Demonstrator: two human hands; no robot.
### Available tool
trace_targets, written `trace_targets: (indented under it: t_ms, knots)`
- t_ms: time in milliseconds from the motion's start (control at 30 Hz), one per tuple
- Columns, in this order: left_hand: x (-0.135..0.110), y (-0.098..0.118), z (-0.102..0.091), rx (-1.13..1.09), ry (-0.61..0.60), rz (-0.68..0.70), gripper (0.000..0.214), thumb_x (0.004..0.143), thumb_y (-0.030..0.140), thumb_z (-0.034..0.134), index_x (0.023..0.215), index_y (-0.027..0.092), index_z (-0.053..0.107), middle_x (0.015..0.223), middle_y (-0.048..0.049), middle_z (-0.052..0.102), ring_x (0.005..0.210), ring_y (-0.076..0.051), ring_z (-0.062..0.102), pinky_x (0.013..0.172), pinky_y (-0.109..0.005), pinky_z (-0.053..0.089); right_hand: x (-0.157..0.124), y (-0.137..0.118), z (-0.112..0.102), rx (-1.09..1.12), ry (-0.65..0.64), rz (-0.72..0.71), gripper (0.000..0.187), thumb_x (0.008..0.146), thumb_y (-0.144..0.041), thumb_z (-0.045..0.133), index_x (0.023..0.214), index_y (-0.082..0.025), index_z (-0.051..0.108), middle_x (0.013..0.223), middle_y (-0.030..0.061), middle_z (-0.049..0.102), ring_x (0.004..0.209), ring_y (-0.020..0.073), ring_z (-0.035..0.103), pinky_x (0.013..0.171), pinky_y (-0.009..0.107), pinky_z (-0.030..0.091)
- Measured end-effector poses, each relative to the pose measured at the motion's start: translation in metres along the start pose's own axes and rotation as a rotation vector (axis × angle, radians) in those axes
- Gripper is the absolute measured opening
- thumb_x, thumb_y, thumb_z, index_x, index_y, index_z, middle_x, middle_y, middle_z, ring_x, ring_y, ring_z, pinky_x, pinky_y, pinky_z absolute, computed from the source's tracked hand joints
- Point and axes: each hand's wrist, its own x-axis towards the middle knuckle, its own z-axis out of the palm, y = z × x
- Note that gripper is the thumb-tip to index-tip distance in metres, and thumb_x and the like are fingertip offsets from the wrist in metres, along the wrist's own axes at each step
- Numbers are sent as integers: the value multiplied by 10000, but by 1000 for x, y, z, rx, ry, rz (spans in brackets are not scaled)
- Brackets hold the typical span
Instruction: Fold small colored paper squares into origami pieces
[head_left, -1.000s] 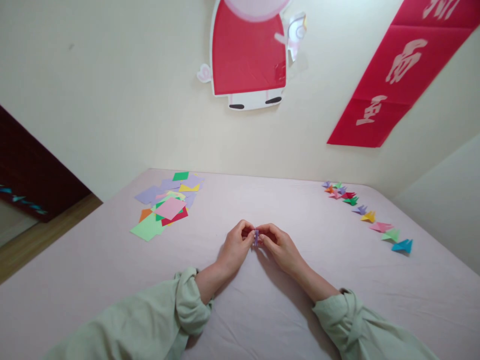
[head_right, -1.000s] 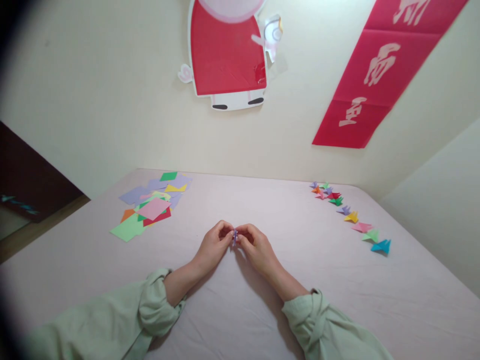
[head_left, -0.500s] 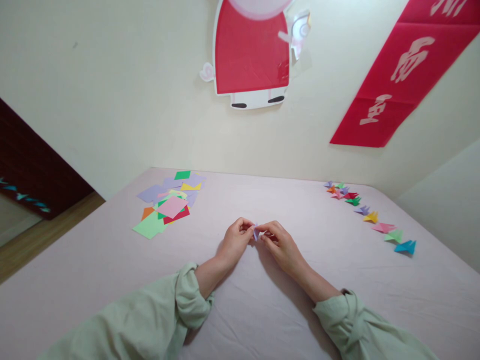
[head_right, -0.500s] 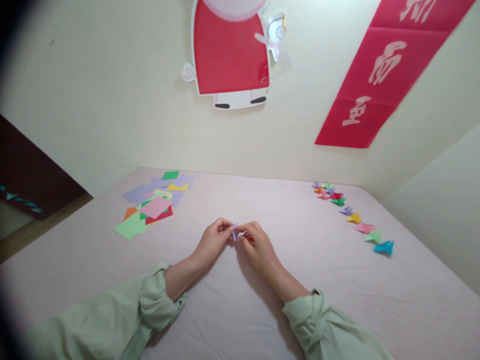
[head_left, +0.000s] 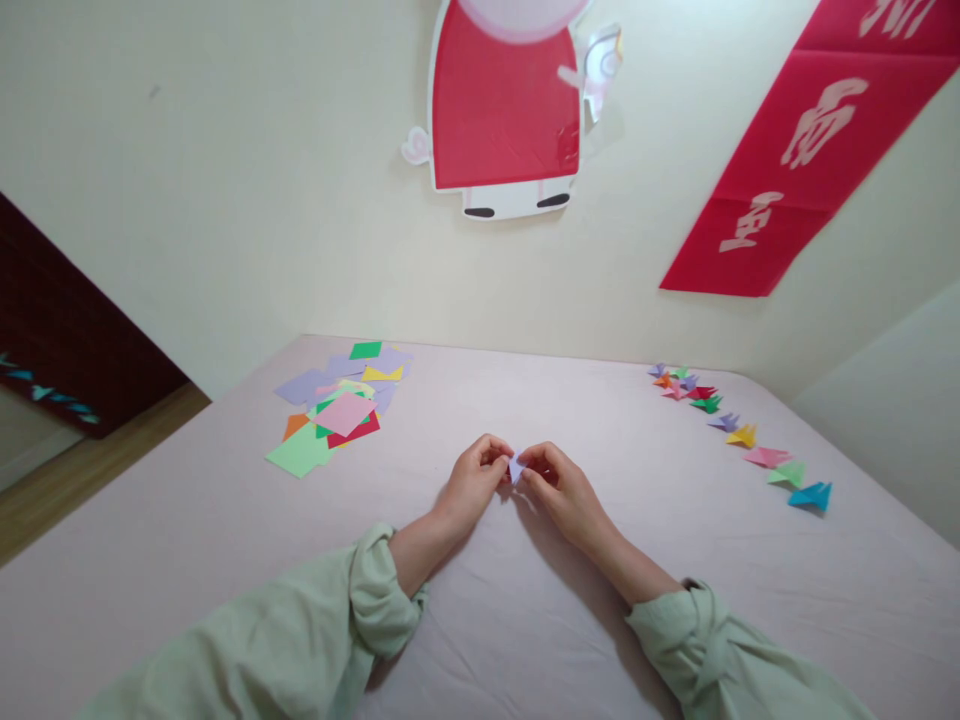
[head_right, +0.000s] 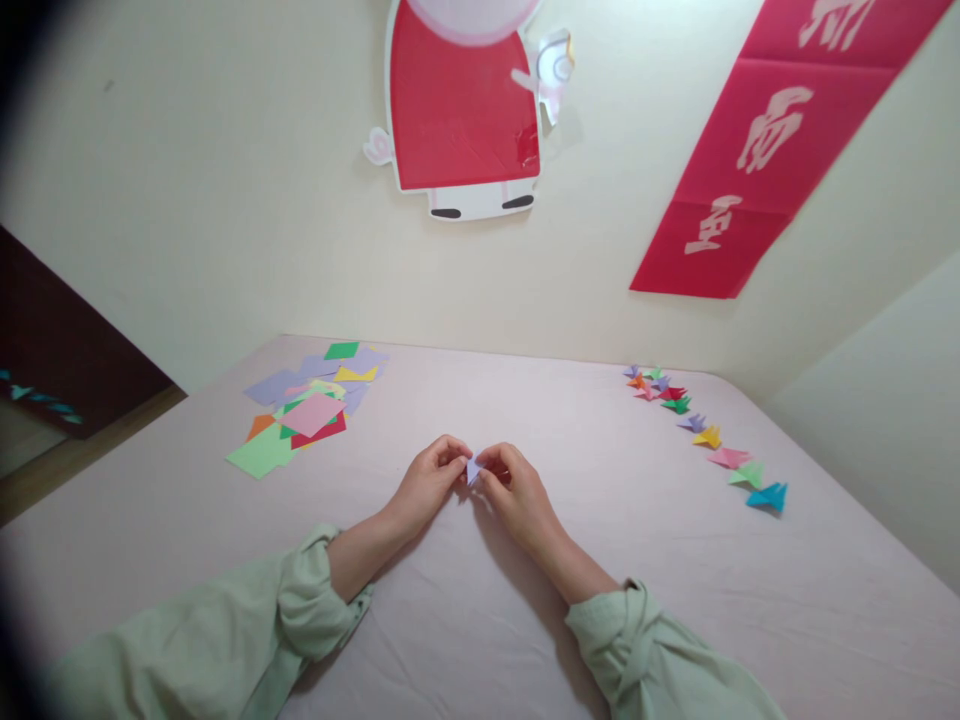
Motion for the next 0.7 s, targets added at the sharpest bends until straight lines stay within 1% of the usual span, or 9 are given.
trace_targets:
  t_ms: [133,233,333,533,700]
  knots:
    - [-1,-1,0,69,-20,15,134,736,159,520,845,160,597,756,5,608,677,-106,564,624,-220,436,2,2,-1,107,5,52,133,818,-268,555,915,-188,600,841,21,633,747,161,582,694,299,460]
    - [-1,-3,1,49,-22,20,166,727,146,533,881,155,594,840,-15,631,759,-120,596,690,-239,459,4,5,-1,196,8,86,163,789,-291,588,907,-179,599,822,19,627,728,157,580,679,296,460]
    - [-1,-4,2,18,-29,14,180,718,125,533,888,153,584,841,-18,634,776,-124,611,703,-243,468,5,7,-1,251,14,109,187,764,-299,611,904,-176,599,791,11,617,710,153,575,670,291,458]
    - [-1,-5,2,13,-41,26,174,717,122,546,884,162,575,849,-24,634,784,-128,613,704,-240,469,6,7,0,272,18,124,181,757,-304,613,890,-183,599,789,9,613,720,153,571,681,287,459]
    - [-2,-4,1,17,-48,32,154,733,144,551,883,166,578,856,-24,641,795,-137,618,725,-255,482,6,4,-1,244,22,127,184,754,-311,623,887,-188,600,801,13,616,724,156,567,674,287,460]
